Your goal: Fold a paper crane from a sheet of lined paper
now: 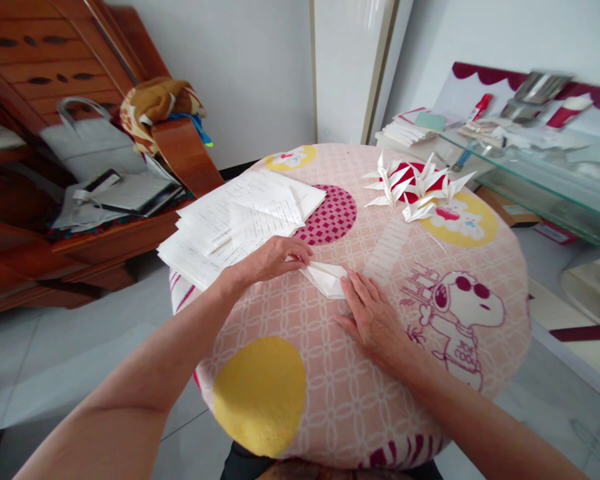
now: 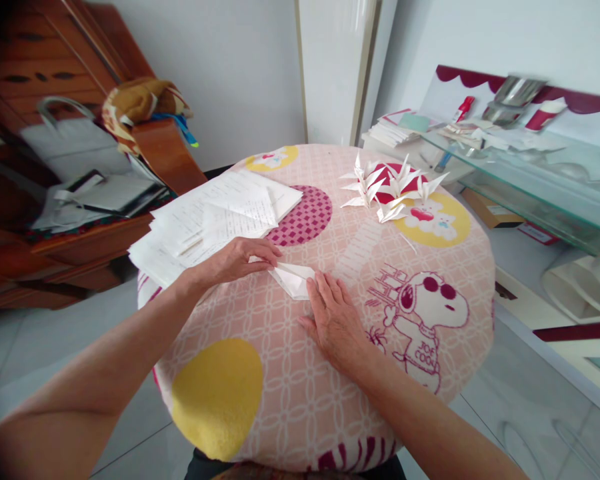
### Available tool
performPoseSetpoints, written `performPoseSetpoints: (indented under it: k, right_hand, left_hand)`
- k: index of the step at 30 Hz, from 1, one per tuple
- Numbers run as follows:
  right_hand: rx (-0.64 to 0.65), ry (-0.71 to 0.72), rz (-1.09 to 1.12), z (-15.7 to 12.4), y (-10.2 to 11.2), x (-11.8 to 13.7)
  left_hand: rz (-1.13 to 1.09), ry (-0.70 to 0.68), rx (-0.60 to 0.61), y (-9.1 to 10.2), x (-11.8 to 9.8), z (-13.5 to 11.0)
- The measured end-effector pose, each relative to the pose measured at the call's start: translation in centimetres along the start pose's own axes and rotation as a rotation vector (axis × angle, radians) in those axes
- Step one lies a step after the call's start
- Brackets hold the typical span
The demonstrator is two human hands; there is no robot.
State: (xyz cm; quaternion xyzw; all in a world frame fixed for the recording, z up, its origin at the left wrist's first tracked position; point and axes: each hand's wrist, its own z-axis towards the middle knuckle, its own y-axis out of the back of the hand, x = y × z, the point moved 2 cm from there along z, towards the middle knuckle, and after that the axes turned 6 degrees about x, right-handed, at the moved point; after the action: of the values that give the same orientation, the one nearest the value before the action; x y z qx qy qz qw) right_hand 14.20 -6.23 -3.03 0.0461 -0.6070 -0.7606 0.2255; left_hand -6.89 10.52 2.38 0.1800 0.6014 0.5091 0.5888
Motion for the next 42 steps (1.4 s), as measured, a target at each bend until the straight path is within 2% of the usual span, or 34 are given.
performPoseSetpoints:
  k: [8,20,26,31,42]
  right_hand:
    - [0.036,0.031,-0.004,0.1,0.1,-0.2]
    - [0.074,0.022,0.030,0.1,0.2,-0.4]
    - [0.078,0.035,0.017,0.3,0.6,-0.3]
    - [0.086,0.050,0.001,0.4,1.0,-0.2]
    - [0.100,0.053,0.018,0.4,0.6,-0.7]
  left_hand:
    - [-0.140,0.078,-0.011,-0.6,1.1,-0.6]
    - [-0.078,0.156,0.014,-0.8,0.7,-1.0]
    - [-0.014,0.186,-0.072,-1.6,-0.5,-1.2]
    - [-0.019,0.288,-0.201,-2.5,-1.2,-1.4]
    - [0.067,0.245,-0.256,-3.8,-0.5,-1.2]
